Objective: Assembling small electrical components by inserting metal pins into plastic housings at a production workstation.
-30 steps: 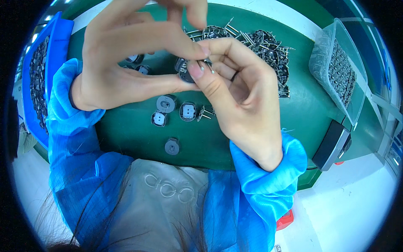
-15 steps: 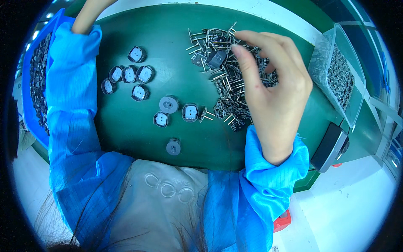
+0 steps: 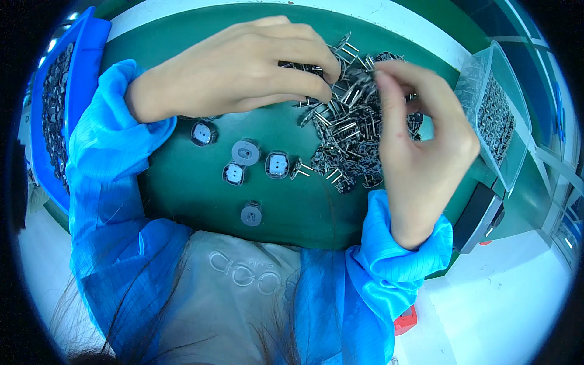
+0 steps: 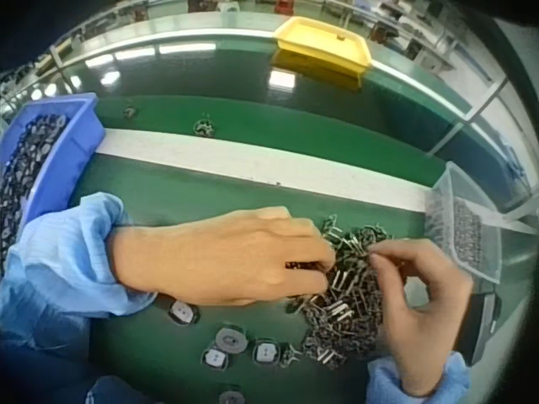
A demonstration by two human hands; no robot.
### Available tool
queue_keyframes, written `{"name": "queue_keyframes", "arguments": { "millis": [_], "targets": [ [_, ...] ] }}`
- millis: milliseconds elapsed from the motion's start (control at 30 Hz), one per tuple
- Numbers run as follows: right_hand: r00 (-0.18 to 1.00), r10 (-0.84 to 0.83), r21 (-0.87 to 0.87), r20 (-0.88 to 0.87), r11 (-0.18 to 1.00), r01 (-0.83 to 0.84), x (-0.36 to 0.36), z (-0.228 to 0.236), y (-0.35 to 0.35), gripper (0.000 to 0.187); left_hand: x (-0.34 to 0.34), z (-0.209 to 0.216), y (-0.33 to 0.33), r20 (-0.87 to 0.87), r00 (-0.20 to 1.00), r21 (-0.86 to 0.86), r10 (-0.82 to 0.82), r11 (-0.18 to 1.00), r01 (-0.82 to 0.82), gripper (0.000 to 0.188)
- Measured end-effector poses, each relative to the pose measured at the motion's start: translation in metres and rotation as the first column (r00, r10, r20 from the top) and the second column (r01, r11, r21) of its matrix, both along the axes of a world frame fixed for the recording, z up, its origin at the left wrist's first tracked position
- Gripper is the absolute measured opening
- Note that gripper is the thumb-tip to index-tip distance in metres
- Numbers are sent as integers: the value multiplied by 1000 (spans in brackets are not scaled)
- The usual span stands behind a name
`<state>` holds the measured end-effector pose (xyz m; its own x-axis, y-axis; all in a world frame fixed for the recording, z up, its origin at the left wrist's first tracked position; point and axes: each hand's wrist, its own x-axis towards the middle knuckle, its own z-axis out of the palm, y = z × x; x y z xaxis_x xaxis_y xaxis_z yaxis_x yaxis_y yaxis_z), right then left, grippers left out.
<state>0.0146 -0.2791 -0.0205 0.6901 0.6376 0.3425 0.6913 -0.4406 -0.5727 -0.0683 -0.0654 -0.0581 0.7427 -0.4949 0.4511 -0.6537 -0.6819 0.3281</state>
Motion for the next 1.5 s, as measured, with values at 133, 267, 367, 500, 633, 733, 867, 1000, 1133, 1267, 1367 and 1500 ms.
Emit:
{"name": "queue_keyframes", "arguments": {
  "millis": [133,267,367,500,633,733,867,1000,1133,1267,1367,1500],
  "targets": [
    [965,-10,126,-262,991,45,0,1,-4,25,-4,-1,-7,-57,997,37,61,998,-59,26],
    [926,122,157,-358,985,-69,3,1,-8,28,-5,-2,-6,-67,995,71,68,995,-63,28],
    [868,109,127,-484,990,-53,-2,6,-7,32,-1,0,-5,-129,989,16,64,998,-63,29],
    [986,129,-70,108,990,-122,-1,8,0,37,-5,10,3,-158,982,-98,107,987,-123,29],
    [867,288,-173,406,956,-236,5,11,-5,34,-6,7,-4,-167,983,-188,77,976,-108,22],
    [835,224,-140,502,974,-177,4,14,-5,38,-5,7,-4,-235,972,-22,12,1000,-18,29],
    [965,26,58,261,997,-43,-10,10,3,47,-6,2,-3,-107,994,-32,33,999,-37,30],
    [915,176,-157,362,979,-126,-3,8,-2,56,-5,3,-4,-223,974,-78,34,996,-53,32],
    [881,266,-331,390,934,-135,-8,16,-1,55,-2,10,-2,-120,990,-314,74,943,-109,21],
    [902,216,-190,374,970,-154,-13,13,4,47,-4,17,9,-484,852,-702,-198,669,-244,19],
    [998,43,-12,55,999,-42,-13,8,10,34,-11,31,5,-547,832,-681,-96,629,-375,20],
    [878,238,-113,414,971,-210,3,12,-7,28,-9,48,1,-677,625,-730,-388,456,-508,34]
  ]
}}
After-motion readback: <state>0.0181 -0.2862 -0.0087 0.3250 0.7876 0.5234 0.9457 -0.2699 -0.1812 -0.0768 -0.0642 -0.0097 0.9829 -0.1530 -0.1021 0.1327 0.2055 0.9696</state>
